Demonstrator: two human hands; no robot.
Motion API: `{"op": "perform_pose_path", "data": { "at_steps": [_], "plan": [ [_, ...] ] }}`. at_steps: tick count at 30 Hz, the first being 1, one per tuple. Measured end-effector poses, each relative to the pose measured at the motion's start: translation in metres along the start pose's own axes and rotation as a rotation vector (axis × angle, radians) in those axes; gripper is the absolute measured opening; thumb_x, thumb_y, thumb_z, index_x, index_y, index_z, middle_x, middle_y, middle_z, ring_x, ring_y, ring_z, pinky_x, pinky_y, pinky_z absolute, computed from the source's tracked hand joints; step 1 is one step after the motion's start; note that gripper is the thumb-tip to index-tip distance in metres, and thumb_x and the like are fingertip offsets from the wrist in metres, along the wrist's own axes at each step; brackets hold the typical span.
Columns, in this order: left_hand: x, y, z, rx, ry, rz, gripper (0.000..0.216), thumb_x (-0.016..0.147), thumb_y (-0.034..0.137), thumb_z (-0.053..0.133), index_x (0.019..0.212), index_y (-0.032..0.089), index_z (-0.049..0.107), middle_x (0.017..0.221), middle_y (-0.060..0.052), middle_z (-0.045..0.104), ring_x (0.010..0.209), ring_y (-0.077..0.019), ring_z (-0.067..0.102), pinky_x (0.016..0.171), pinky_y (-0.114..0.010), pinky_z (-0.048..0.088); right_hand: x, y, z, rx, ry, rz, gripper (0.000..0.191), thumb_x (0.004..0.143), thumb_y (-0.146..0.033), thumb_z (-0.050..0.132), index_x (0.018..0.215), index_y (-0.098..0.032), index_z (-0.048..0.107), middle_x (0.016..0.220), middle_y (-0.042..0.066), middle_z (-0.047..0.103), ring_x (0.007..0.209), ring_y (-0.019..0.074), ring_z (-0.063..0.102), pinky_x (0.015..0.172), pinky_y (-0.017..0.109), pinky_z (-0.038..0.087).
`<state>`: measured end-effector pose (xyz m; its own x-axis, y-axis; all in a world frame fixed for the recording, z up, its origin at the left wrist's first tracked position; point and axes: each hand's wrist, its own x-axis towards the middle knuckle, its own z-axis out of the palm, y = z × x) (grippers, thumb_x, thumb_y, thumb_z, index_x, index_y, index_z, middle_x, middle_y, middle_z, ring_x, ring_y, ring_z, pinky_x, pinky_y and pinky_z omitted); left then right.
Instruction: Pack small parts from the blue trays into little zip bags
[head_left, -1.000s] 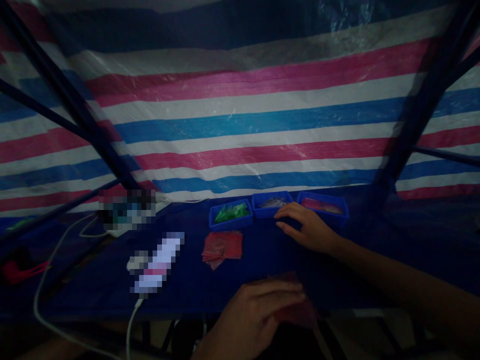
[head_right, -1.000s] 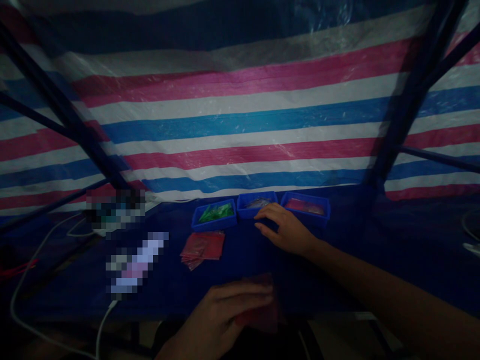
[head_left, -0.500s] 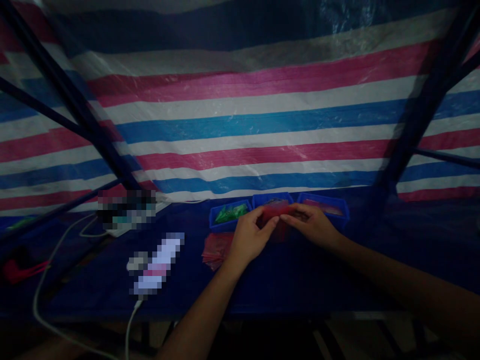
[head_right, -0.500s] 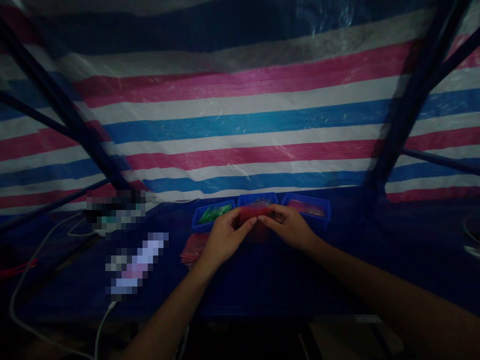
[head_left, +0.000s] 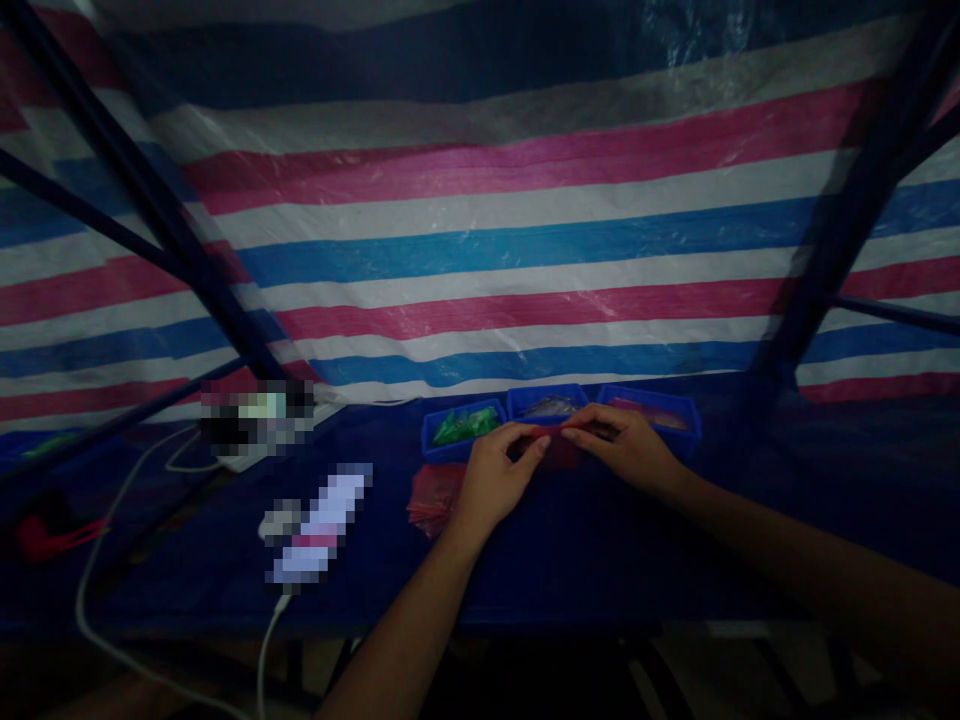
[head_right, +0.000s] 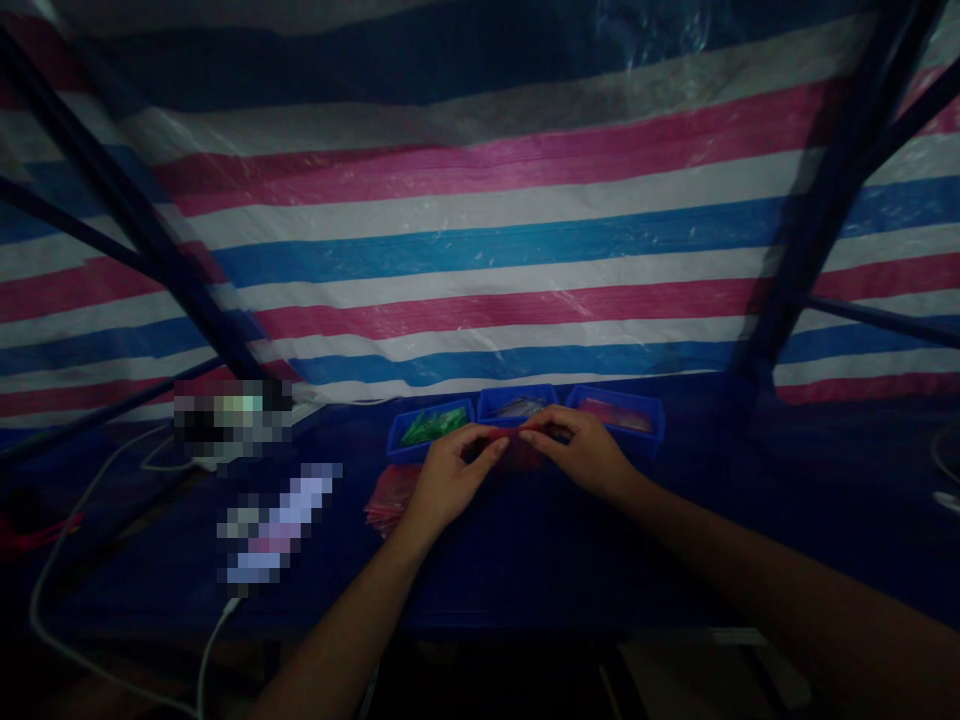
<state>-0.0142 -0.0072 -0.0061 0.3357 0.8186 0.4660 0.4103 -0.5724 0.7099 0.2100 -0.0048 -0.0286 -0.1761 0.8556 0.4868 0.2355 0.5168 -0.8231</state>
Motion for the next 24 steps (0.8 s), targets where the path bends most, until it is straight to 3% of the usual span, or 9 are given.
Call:
{"op": "perform_pose_path", "data": {
  "at_steps": [8, 19, 24],
  "plan": [
    [-0.0008, 0.001, -0.0018, 0.079, -0.054, -0.003, 0.021, 0.097, 0.034, 0.063, 0.1, 0.018, 0.077, 0.092, -0.005, 0.077, 0.082, -0.0191, 0.068, 0.076, -0.03, 0.051, -0.0004, -0.0026, -0.0025, 0.016, 0.018, -0.014, 0.019, 0.09, -0.04, 0.071, 0.1, -0.025, 0.078, 0.102, 0.004, 0.077, 0.092, 0.0215, 0.073, 0.086, 0.038, 0.059],
    [-0.001, -0.0038, -0.0003, 0.038, -0.035, -0.001, 0.021, 0.096, 0.036, 0.065, 0.105, 0.021, 0.077, 0.1, -0.005, 0.077, 0.088, -0.0198, 0.07, 0.081, -0.031, 0.052, 0.0004, -0.0009, -0.0016, 0.035, 0.043, 0.032, 0.022, 0.088, -0.041, 0.074, 0.1, -0.023, 0.077, 0.1, 0.004, 0.079, 0.093, 0.0225, 0.074, 0.09, 0.039, 0.058],
    [-0.0013, -0.0024, -0.0009, 0.054, -0.052, -0.014, 0.019, 0.095, 0.035, 0.066, 0.099, 0.019, 0.077, 0.092, -0.005, 0.076, 0.083, -0.0196, 0.068, 0.076, -0.03, 0.051, -0.0005, -0.0016, -0.0013, 0.059, 0.032, 0.081, 0.03, 0.084, -0.042, 0.078, 0.108, -0.024, 0.075, 0.108, 0.006, 0.078, 0.101, 0.0251, 0.074, 0.095, 0.043, 0.058]
  ]
}}
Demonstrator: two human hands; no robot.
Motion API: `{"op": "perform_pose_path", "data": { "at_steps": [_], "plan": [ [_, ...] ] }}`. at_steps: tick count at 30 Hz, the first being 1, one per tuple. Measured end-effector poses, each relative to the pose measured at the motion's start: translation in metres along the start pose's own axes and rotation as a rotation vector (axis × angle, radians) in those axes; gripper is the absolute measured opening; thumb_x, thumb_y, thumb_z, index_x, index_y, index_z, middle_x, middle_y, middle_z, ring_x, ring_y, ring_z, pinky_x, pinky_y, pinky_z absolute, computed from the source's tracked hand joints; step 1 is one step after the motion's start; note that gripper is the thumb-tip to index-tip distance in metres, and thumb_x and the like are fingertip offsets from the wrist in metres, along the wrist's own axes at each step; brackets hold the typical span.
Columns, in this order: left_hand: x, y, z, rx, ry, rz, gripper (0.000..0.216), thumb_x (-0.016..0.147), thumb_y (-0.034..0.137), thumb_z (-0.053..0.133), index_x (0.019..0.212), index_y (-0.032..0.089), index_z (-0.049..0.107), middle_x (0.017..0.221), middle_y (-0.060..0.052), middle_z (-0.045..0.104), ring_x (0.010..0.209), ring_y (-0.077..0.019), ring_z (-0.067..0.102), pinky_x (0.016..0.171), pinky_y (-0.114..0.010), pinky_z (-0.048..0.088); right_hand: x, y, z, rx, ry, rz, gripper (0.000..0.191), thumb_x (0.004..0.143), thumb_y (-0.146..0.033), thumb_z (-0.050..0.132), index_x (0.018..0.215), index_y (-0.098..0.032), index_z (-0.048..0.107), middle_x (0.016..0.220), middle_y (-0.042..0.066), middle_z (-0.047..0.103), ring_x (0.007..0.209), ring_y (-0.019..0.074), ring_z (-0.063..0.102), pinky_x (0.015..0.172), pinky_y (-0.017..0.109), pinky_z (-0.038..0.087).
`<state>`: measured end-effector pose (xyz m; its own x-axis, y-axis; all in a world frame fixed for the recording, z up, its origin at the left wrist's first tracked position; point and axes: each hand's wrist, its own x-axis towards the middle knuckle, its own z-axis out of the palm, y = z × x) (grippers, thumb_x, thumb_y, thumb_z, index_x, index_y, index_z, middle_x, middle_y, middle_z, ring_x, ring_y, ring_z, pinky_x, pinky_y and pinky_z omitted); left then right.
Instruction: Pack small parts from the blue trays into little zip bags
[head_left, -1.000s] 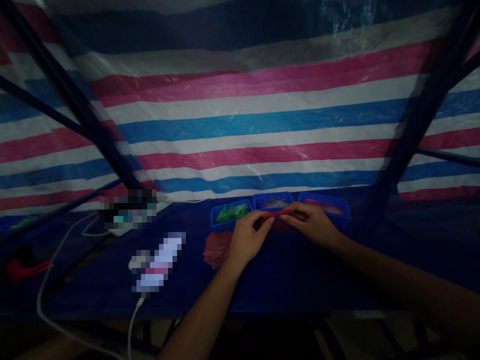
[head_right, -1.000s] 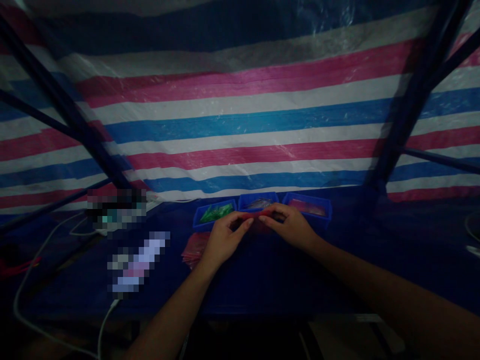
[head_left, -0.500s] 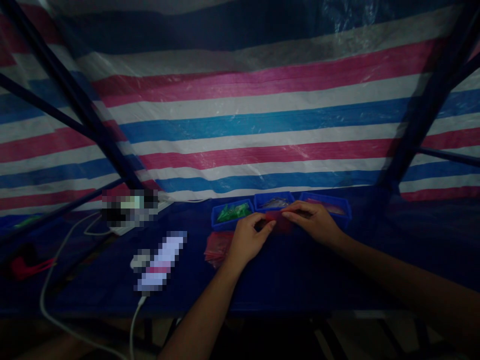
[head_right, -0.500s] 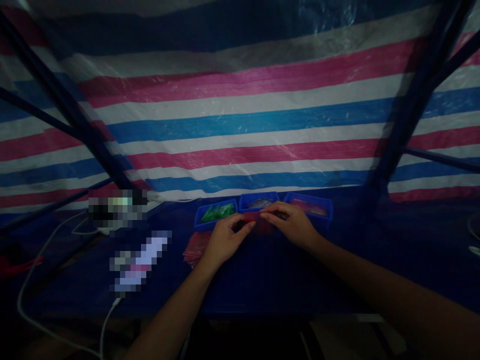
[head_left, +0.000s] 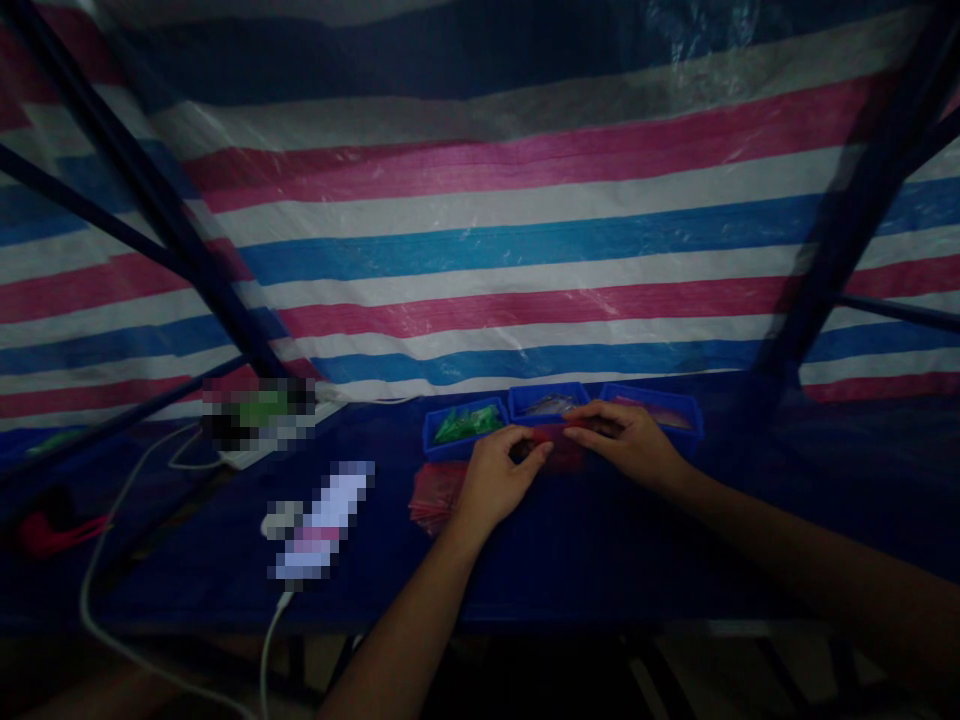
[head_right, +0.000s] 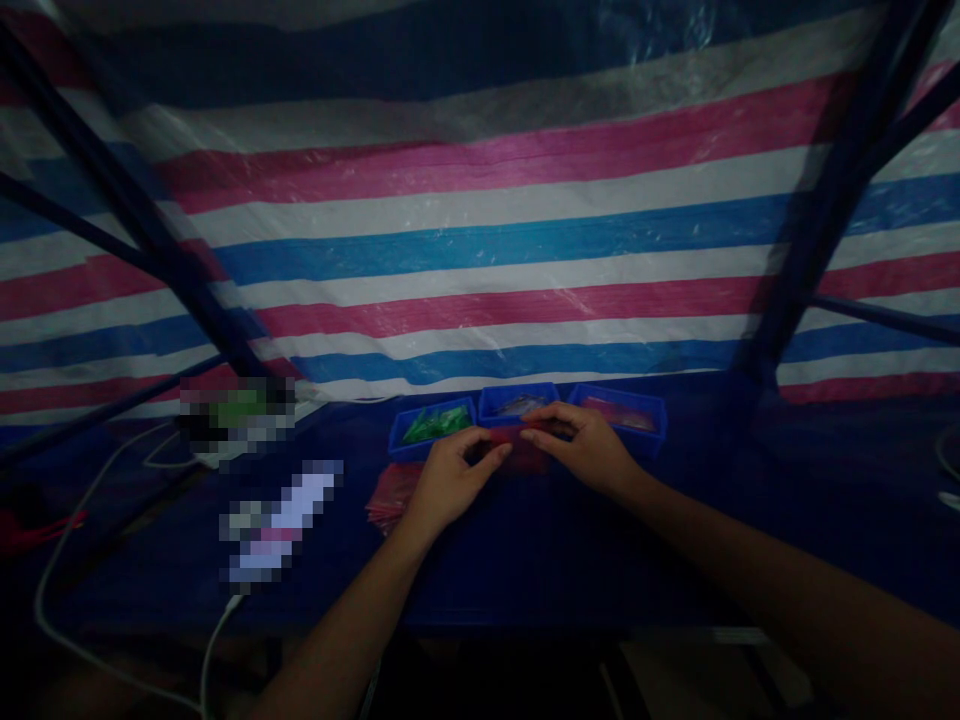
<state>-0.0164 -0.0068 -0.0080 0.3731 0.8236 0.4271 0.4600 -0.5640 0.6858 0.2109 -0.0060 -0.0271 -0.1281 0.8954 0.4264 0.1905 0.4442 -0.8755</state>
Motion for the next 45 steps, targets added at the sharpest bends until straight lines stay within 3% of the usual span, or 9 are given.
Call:
{"op": "perform_pose_path", "data": {
  "at_steps": [5, 17, 23, 27, 30, 32, 37, 41, 45],
  "plan": [
    [-0.001, -0.004, 0.001, -0.01, 0.002, -0.022, 0.02, 0.095, 0.036, 0.065, 0.096, 0.019, 0.076, 0.089, -0.004, 0.075, 0.079, -0.0189, 0.068, 0.073, -0.029, 0.05, 0.0, 0.003, 0.001, 0.025, -0.032, 0.079, 0.04, 0.08, -0.042, 0.082, 0.114, -0.024, 0.072, 0.114, 0.007, 0.077, 0.104, 0.026, 0.074, 0.094, 0.042, 0.059],
    [-0.002, -0.008, 0.0, -0.043, 0.042, -0.071, 0.022, 0.095, 0.039, 0.066, 0.097, 0.019, 0.076, 0.088, -0.004, 0.076, 0.08, -0.0195, 0.069, 0.072, -0.029, 0.051, 0.001, 0.006, -0.004, -0.075, -0.095, 0.056, 0.024, 0.085, -0.043, 0.076, 0.096, -0.022, 0.072, 0.094, 0.004, 0.077, 0.086, 0.0226, 0.073, 0.081, 0.036, 0.058],
    [-0.002, -0.009, 0.004, -0.123, 0.061, -0.051, 0.017, 0.094, 0.033, 0.067, 0.105, 0.021, 0.074, 0.1, -0.004, 0.077, 0.09, -0.02, 0.072, 0.084, -0.033, 0.056, 0.002, 0.011, -0.002, -0.014, -0.04, 0.056, 0.028, 0.086, -0.044, 0.074, 0.102, -0.022, 0.069, 0.097, 0.005, 0.078, 0.088, 0.023, 0.074, 0.081, 0.036, 0.059],
    [-0.001, -0.008, 0.005, -0.136, 0.175, -0.047, 0.031, 0.09, 0.025, 0.071, 0.121, 0.022, 0.067, 0.108, -0.006, 0.075, 0.094, -0.0196, 0.073, 0.084, -0.033, 0.058, 0.003, 0.012, 0.0, 0.027, 0.024, 0.045, 0.03, 0.085, -0.041, 0.076, 0.106, -0.022, 0.067, 0.098, 0.006, 0.077, 0.089, 0.0224, 0.075, 0.085, 0.037, 0.06],
    [-0.003, -0.003, 0.005, -0.072, 0.253, -0.004, 0.022, 0.091, 0.025, 0.071, 0.112, 0.022, 0.07, 0.107, -0.006, 0.074, 0.097, -0.0195, 0.071, 0.083, -0.032, 0.058, 0.004, 0.013, 0.002, 0.041, 0.078, 0.017, 0.026, 0.085, -0.038, 0.075, 0.103, -0.022, 0.065, 0.1, 0.006, 0.076, 0.09, 0.0217, 0.074, 0.089, 0.038, 0.059],
    [-0.005, 0.001, 0.006, -0.062, 0.204, 0.027, 0.017, 0.092, 0.028, 0.07, 0.108, 0.023, 0.072, 0.107, -0.006, 0.073, 0.097, -0.0193, 0.07, 0.084, -0.033, 0.058, 0.003, 0.013, 0.004, 0.045, 0.092, 0.01, 0.024, 0.086, -0.038, 0.075, 0.101, -0.022, 0.065, 0.099, 0.005, 0.075, 0.09, 0.0211, 0.073, 0.088, 0.037, 0.059],
    [-0.01, 0.011, 0.012, -0.095, -0.003, 0.079, 0.041, 0.087, 0.041, 0.077, 0.123, 0.023, 0.07, 0.123, -0.009, 0.07, 0.103, -0.0217, 0.07, 0.088, -0.034, 0.059, -0.002, 0.0, 0.01, 0.137, -0.054, 0.031, 0.029, 0.086, -0.042, 0.075, 0.106, -0.023, 0.066, 0.104, 0.005, 0.075, 0.097, 0.0219, 0.073, 0.09, 0.036, 0.059],
    [-0.009, 0.012, 0.01, 0.014, 0.029, 0.071, 0.03, 0.092, 0.04, 0.071, 0.117, 0.023, 0.073, 0.113, -0.007, 0.075, 0.1, -0.0237, 0.069, 0.089, -0.036, 0.055, -0.007, -0.012, 0.011, 0.141, -0.153, 0.034, 0.03, 0.091, -0.047, 0.069, 0.109, -0.024, 0.07, 0.114, 0.006, 0.075, 0.109, 0.0236, 0.071, 0.099, 0.039, 0.055],
    [-0.008, 0.007, 0.006, 0.033, 0.091, 0.035, 0.023, 0.1, 0.035, 0.057, 0.106, 0.023, 0.076, 0.102, -0.005, 0.077, 0.091, -0.0216, 0.07, 0.084, -0.033, 0.052, -0.005, -0.009, 0.008, 0.098, -0.08, 0.007, 0.029, 0.092, -0.047, 0.068, 0.107, -0.023, 0.07, 0.105, 0.006, 0.075, 0.099, 0.023, 0.072, 0.094, 0.04, 0.057]
  ]
}}
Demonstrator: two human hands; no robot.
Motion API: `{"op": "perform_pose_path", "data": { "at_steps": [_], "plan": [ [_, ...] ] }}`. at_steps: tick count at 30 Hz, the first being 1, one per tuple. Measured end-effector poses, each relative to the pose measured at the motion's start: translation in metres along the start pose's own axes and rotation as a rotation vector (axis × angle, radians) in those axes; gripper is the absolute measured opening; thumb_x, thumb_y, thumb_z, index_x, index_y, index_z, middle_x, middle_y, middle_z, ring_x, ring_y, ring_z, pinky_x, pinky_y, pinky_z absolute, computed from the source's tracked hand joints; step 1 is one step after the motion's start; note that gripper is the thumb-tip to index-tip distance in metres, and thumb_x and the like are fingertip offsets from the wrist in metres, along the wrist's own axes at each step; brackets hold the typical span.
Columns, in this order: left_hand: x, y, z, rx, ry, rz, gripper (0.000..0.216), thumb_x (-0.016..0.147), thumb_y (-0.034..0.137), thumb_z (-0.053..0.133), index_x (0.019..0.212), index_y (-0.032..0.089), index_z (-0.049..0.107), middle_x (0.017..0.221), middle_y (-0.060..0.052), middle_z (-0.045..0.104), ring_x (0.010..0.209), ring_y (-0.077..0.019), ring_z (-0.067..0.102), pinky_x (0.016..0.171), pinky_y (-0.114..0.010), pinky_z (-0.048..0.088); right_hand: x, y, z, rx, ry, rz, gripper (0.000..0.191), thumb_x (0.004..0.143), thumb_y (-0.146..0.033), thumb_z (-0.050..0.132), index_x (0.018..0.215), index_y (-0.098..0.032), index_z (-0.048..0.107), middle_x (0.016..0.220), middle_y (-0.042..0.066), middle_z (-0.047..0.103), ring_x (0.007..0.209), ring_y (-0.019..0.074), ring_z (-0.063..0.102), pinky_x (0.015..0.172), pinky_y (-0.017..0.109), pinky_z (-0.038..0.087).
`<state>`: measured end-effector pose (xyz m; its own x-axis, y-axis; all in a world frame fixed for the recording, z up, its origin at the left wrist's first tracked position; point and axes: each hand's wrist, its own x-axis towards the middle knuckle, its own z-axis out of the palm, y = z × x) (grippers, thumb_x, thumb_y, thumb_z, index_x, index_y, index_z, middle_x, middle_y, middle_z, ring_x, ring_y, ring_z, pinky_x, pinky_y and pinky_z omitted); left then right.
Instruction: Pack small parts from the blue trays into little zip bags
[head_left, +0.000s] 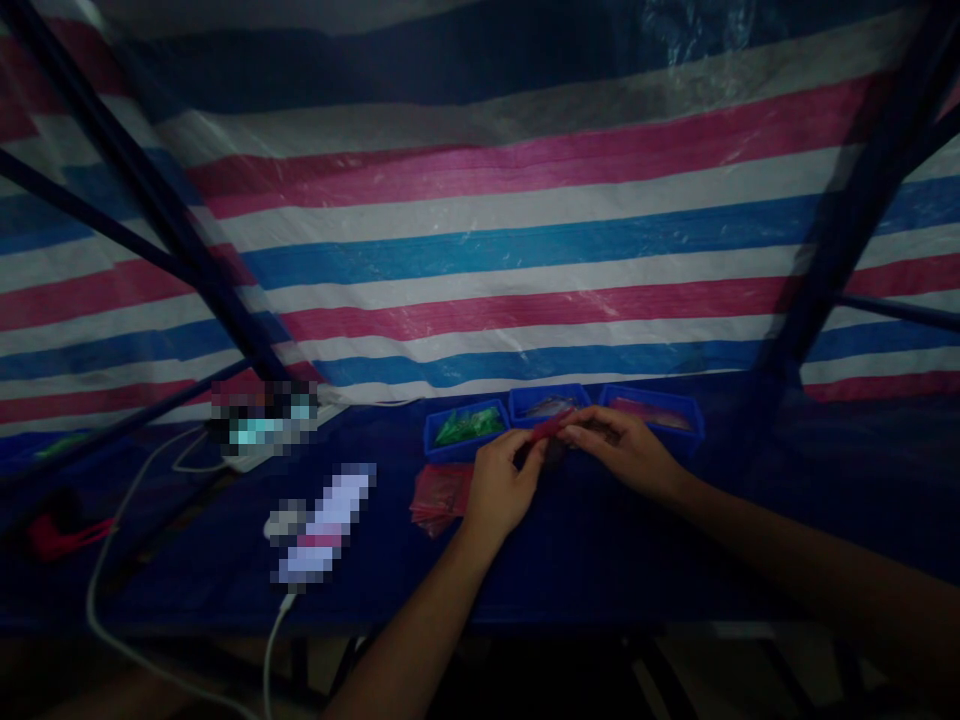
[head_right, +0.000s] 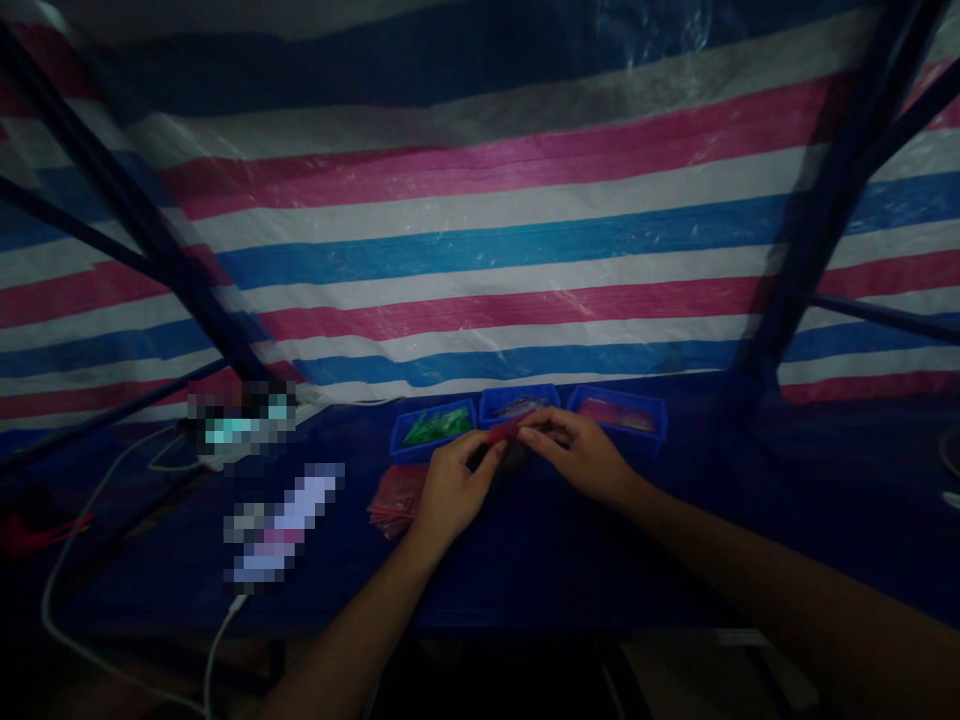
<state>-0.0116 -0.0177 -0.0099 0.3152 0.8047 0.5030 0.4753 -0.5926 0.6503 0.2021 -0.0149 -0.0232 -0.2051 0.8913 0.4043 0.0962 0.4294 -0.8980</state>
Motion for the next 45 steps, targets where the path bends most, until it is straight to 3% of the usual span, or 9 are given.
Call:
{"op": "perform_pose_path", "data": {
  "at_steps": [5, 7, 12, 20, 28, 37, 45],
  "plan": [
    [0.001, -0.006, 0.004, -0.134, 0.023, -0.074, 0.027, 0.1, 0.041, 0.058, 0.105, 0.022, 0.075, 0.102, -0.004, 0.077, 0.093, -0.0215, 0.071, 0.085, -0.032, 0.053, 0.006, 0.011, -0.006, -0.076, 0.239, -0.069, 0.044, 0.081, -0.042, 0.082, 0.115, -0.023, 0.062, 0.112, 0.008, 0.07, 0.098, 0.022, 0.069, 0.093, 0.039, 0.057],
    [0.001, -0.008, 0.006, -0.195, -0.002, -0.088, 0.029, 0.099, 0.043, 0.059, 0.107, 0.021, 0.076, 0.105, -0.005, 0.078, 0.095, -0.022, 0.071, 0.086, -0.032, 0.054, 0.007, 0.013, -0.008, -0.029, 0.206, -0.06, 0.053, 0.079, -0.041, 0.083, 0.123, -0.024, 0.059, 0.115, 0.008, 0.069, 0.104, 0.0227, 0.069, 0.095, 0.039, 0.056],
    [0.001, -0.013, 0.006, -0.188, -0.038, -0.114, 0.027, 0.097, 0.042, 0.062, 0.105, 0.021, 0.077, 0.101, -0.005, 0.079, 0.092, -0.0221, 0.073, 0.084, -0.033, 0.056, 0.006, 0.013, -0.011, -0.134, 0.073, -0.024, 0.027, 0.087, -0.047, 0.074, 0.096, -0.021, 0.07, 0.095, 0.005, 0.075, 0.091, 0.0224, 0.071, 0.091, 0.04, 0.057],
    [0.003, -0.021, 0.007, -0.263, -0.018, -0.167, 0.019, 0.092, 0.031, 0.069, 0.108, 0.021, 0.074, 0.103, -0.007, 0.079, 0.092, -0.0215, 0.075, 0.086, -0.034, 0.059, 0.006, 0.016, -0.011, -0.116, 0.004, 0.041, 0.028, 0.084, -0.045, 0.076, 0.096, -0.021, 0.07, 0.094, 0.003, 0.075, 0.088, 0.0222, 0.072, 0.084, 0.037, 0.058],
    [0.003, -0.021, 0.007, -0.341, -0.031, -0.206, 0.022, 0.089, 0.025, 0.073, 0.11, 0.019, 0.07, 0.105, -0.009, 0.079, 0.095, -0.0213, 0.076, 0.087, -0.034, 0.06, 0.006, 0.013, -0.011, -0.071, -0.013, 0.116, 0.029, 0.08, -0.045, 0.08, 0.091, -0.02, 0.069, 0.09, 0.003, 0.076, 0.083, 0.0217, 0.074, 0.083, 0.037, 0.059],
    [0.004, -0.025, 0.005, -0.337, 0.029, -0.214, 0.036, 0.09, 0.03, 0.073, 0.123, 0.019, 0.065, 0.101, -0.008, 0.079, 0.091, -0.0211, 0.077, 0.08, -0.032, 0.06, 0.008, 0.013, -0.012, -0.036, 0.051, 0.123, 0.04, 0.072, -0.054, 0.084, 0.088, -0.021, 0.069, 0.087, 0.004, 0.076, 0.081, 0.0222, 0.074, 0.079, 0.038, 0.06],
    [0.005, -0.023, 0.007, -0.376, 0.065, -0.153, 0.035, 0.092, 0.019, 0.065, 0.127, 0.019, 0.06, 0.105, -0.008, 0.076, 0.093, -0.0184, 0.075, 0.087, -0.034, 0.059, 0.005, 0.008, -0.01, -0.001, 0.05, 0.093, 0.036, 0.079, -0.053, 0.079, 0.092, -0.021, 0.068, 0.09, 0.004, 0.075, 0.083, 0.0206, 0.073, 0.083, 0.036, 0.059]
  ]
}}
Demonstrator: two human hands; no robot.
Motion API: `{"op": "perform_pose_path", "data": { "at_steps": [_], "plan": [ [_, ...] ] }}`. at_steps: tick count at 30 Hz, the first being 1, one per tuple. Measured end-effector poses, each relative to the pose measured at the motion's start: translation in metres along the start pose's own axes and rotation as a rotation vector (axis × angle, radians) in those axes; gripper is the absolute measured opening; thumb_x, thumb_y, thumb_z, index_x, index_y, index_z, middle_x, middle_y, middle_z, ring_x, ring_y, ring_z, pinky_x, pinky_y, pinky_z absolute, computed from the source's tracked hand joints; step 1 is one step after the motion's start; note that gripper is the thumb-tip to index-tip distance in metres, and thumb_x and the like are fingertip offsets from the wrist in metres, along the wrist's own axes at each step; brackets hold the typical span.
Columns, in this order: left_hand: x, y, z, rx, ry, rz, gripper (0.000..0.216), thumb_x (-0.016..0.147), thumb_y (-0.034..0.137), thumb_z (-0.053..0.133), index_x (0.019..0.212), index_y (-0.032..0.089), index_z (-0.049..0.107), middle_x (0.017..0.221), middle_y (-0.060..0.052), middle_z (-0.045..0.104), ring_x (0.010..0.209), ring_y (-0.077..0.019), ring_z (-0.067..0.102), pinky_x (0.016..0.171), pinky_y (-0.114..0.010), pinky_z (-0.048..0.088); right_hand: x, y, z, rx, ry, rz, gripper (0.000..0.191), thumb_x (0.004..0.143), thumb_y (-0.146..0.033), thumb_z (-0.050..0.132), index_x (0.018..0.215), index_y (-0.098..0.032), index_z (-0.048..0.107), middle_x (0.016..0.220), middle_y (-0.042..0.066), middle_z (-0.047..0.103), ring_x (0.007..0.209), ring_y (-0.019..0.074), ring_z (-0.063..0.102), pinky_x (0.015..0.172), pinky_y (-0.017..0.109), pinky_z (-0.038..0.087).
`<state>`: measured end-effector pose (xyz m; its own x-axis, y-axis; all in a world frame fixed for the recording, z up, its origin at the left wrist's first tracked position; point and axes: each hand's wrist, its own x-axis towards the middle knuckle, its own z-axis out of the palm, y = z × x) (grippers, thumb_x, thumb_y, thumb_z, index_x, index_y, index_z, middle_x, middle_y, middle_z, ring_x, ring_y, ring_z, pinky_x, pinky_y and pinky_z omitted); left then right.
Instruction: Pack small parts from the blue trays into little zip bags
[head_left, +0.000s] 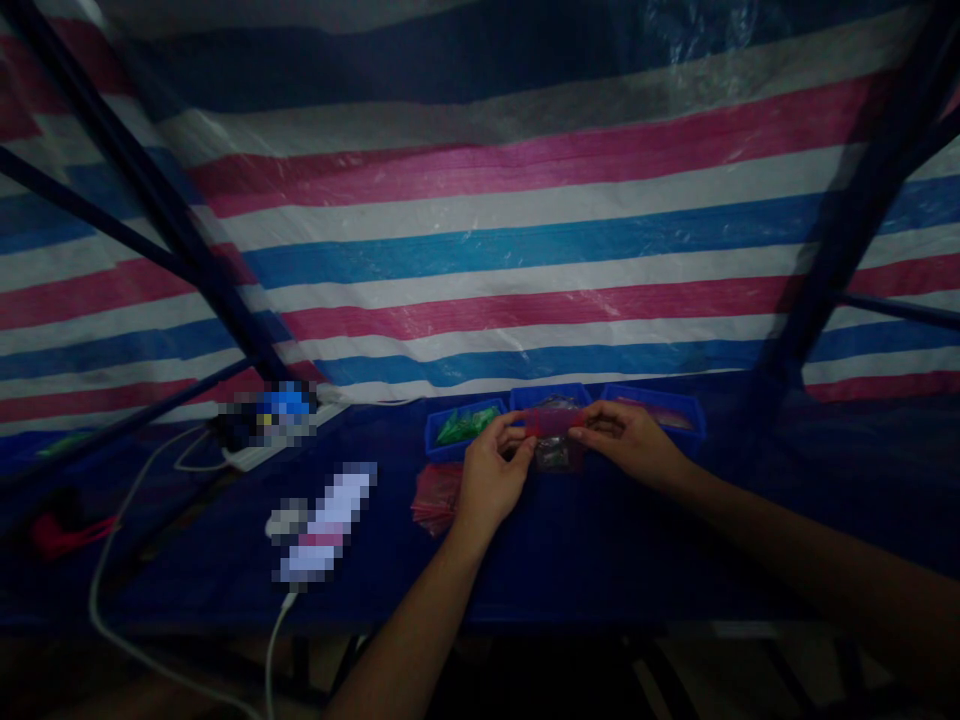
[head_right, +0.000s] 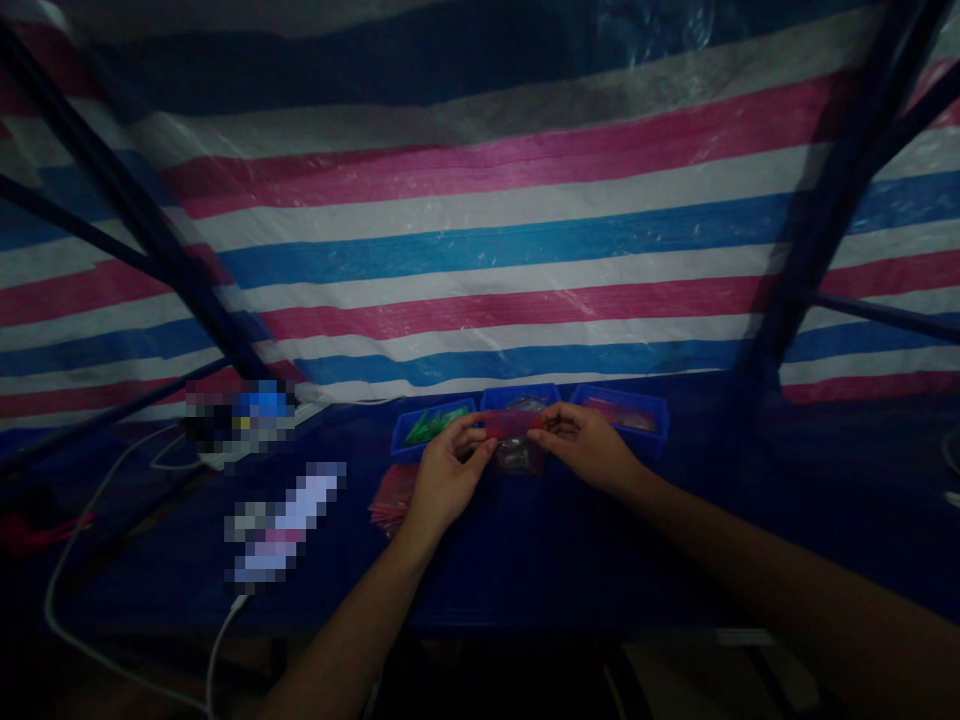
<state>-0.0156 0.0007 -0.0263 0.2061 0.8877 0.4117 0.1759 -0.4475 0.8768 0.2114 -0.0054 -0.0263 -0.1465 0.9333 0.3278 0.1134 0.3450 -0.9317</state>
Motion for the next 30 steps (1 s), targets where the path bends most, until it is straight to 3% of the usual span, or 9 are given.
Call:
{"op": "perform_pose_path", "data": {
  "at_steps": [5, 8, 13, 16, 18, 22, 25, 28, 30],
  "plan": [
    [-0.004, 0.012, -0.001, 0.261, 0.163, 0.128, 0.023, 0.09, 0.021, 0.068, 0.112, 0.02, 0.065, 0.114, -0.009, 0.07, 0.101, -0.0211, 0.07, 0.086, -0.035, 0.058, 0.001, 0.0, 0.0, 0.026, 0.126, -0.006, 0.037, 0.078, -0.051, 0.081, 0.094, -0.022, 0.066, 0.087, 0.004, 0.074, 0.079, 0.0205, 0.072, 0.078, 0.036, 0.059],
    [-0.009, 0.023, 0.003, 0.321, 0.058, 0.187, 0.018, 0.093, 0.03, 0.068, 0.109, 0.022, 0.07, 0.112, -0.008, 0.07, 0.1, -0.0213, 0.069, 0.088, -0.036, 0.058, 0.0, 0.001, 0.002, 0.031, 0.138, -0.026, 0.035, 0.079, -0.05, 0.08, 0.094, -0.023, 0.065, 0.085, 0.004, 0.074, 0.076, 0.0204, 0.072, 0.075, 0.035, 0.059],
    [-0.015, 0.029, 0.011, 0.277, -0.133, 0.191, 0.042, 0.087, 0.04, 0.077, 0.125, 0.024, 0.068, 0.119, -0.007, 0.072, 0.104, -0.0219, 0.069, 0.093, -0.035, 0.057, -0.006, -0.002, 0.009, 0.089, -0.02, -0.041, 0.031, 0.083, -0.047, 0.079, 0.099, -0.023, 0.068, 0.1, 0.005, 0.076, 0.094, 0.0231, 0.074, 0.087, 0.037, 0.06],
    [-0.013, 0.024, 0.01, 0.307, -0.124, 0.175, 0.034, 0.09, 0.037, 0.074, 0.121, 0.023, 0.07, 0.114, -0.007, 0.074, 0.1, -0.0218, 0.07, 0.091, -0.035, 0.056, -0.007, -0.005, 0.009, 0.091, -0.122, -0.049, 0.03, 0.088, -0.047, 0.073, 0.107, -0.023, 0.07, 0.111, 0.006, 0.076, 0.105, 0.0239, 0.073, 0.096, 0.039, 0.057],
    [-0.011, 0.021, 0.008, 0.332, -0.086, 0.15, 0.022, 0.094, 0.032, 0.067, 0.113, 0.022, 0.072, 0.107, -0.005, 0.076, 0.095, -0.0209, 0.071, 0.088, -0.034, 0.056, -0.006, -0.006, 0.006, 0.061, -0.119, -0.061, 0.03, 0.09, -0.047, 0.072, 0.107, -0.023, 0.071, 0.112, 0.007, 0.076, 0.105, 0.0238, 0.073, 0.097, 0.04, 0.057],
    [-0.008, 0.016, 0.004, 0.304, -0.011, 0.108, 0.017, 0.098, 0.029, 0.06, 0.104, 0.021, 0.073, 0.1, -0.004, 0.077, 0.09, -0.0204, 0.072, 0.084, -0.032, 0.056, -0.002, -0.003, -0.001, -0.043, 0.038, -0.094, 0.032, 0.088, -0.047, 0.073, 0.109, -0.023, 0.07, 0.108, 0.008, 0.075, 0.095, 0.0224, 0.073, 0.089, 0.039, 0.06],
    [-0.008, 0.014, 0.004, 0.214, 0.001, 0.084, 0.017, 0.098, 0.031, 0.06, 0.102, 0.02, 0.072, 0.098, -0.005, 0.077, 0.09, -0.0204, 0.072, 0.083, -0.031, 0.056, 0.0, 0.0, -0.002, -0.077, 0.146, -0.126, 0.044, 0.083, -0.045, 0.079, 0.119, -0.024, 0.066, 0.114, 0.01, 0.072, 0.1, 0.0233, 0.071, 0.087, 0.038, 0.061],
    [-0.008, 0.013, 0.005, 0.13, -0.023, 0.069, 0.018, 0.098, 0.033, 0.06, 0.104, 0.02, 0.071, 0.1, -0.005, 0.077, 0.091, -0.0203, 0.073, 0.084, -0.031, 0.057, 0.001, 0.003, 0.0, 0.012, 0.072, -0.086, 0.057, 0.078, -0.043, 0.084, 0.127, -0.025, 0.062, 0.122, 0.01, 0.071, 0.108, 0.0248, 0.07, 0.091, 0.04, 0.061],
    [-0.008, 0.012, 0.006, 0.093, -0.045, 0.068, 0.019, 0.098, 0.033, 0.06, 0.106, 0.02, 0.07, 0.102, -0.005, 0.077, 0.092, -0.0203, 0.073, 0.085, -0.032, 0.057, 0.001, 0.005, 0.001, 0.079, -0.006, -0.032, 0.051, 0.077, -0.045, 0.084, 0.12, -0.024, 0.066, 0.117, 0.009, 0.074, 0.106, 0.0251, 0.071, 0.093, 0.041, 0.06]
  ]
}}
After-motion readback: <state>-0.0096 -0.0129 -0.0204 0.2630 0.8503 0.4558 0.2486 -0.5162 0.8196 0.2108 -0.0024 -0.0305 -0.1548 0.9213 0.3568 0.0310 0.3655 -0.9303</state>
